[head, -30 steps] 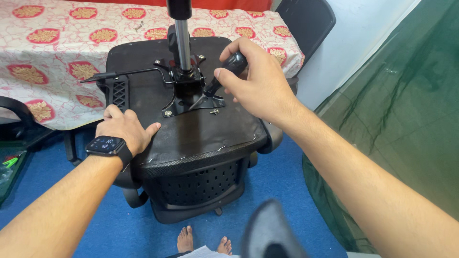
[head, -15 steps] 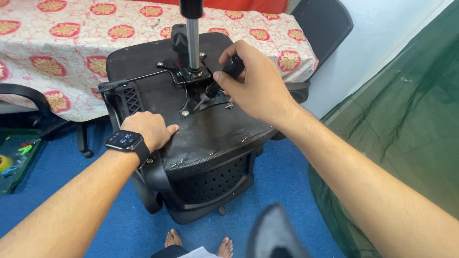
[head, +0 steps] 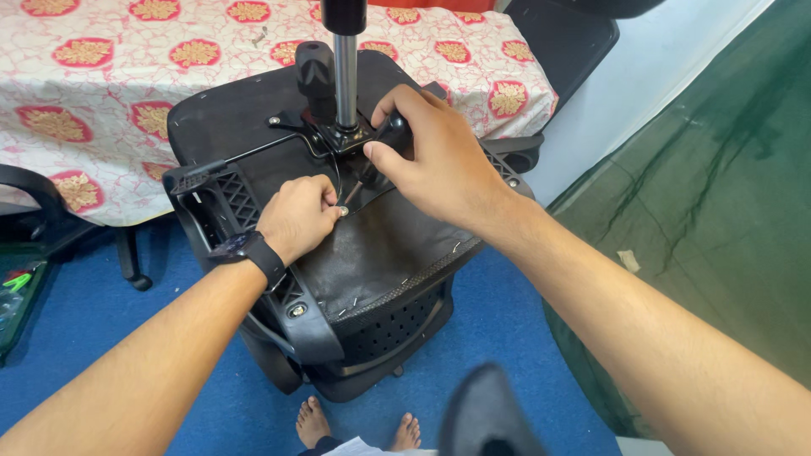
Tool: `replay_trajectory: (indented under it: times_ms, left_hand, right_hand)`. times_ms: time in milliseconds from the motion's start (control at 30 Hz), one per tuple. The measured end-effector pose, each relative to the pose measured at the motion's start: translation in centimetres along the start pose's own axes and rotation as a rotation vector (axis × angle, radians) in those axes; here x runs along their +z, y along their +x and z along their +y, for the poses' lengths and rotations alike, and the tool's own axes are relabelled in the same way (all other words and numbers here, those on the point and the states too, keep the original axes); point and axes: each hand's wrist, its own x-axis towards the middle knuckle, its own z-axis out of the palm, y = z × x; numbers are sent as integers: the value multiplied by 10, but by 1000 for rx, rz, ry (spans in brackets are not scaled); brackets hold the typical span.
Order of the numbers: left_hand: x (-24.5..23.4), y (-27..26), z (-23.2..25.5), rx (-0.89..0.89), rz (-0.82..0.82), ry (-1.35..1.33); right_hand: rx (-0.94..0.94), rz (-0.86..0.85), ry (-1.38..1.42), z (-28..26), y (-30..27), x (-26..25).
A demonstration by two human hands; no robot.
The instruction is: The person uses a screwdriver to remove screws from the underside of an office chair. They systematically loosen and remove multiple screws from the central mounting plate, detaching the gas lift mechanism from the seat base.
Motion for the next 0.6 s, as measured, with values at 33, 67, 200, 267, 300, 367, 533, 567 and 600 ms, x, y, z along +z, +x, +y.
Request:
replay_trajectory:
  times_ms: [33,67,200,267,300,367,533,567,600]
  left_hand:
    - [4,2,-4,42,25,-33]
    - [8,3,-6,84,50,-66]
    - [15,7,-17,156,84,-149]
    - [13,11,-20,156,52,-158]
    - [13,12,-22,155,36,-163]
    - [10,13,-24,156,-6,-183]
    - [5,15,-24,171,-53,-239]
    - [4,15,-24,180,-55,-254]
    - [4,15,-24,189,-57,-269]
  right_hand:
    - [-2,3,-20,0,1,4]
    - [-4,5,-40,0,3,7]
    - [-32,-8,-72,2,9,20]
    - [-58,4,-112,2,12,24]
    - [-71,9,-132,1,14,25]
    - [-42,-15,-162,-3,18,28]
    - [98,-91,-311,-19,28,28]
    - [174,-115,-335,-22,29,29]
    - [249,-139,-358,-25,30,30]
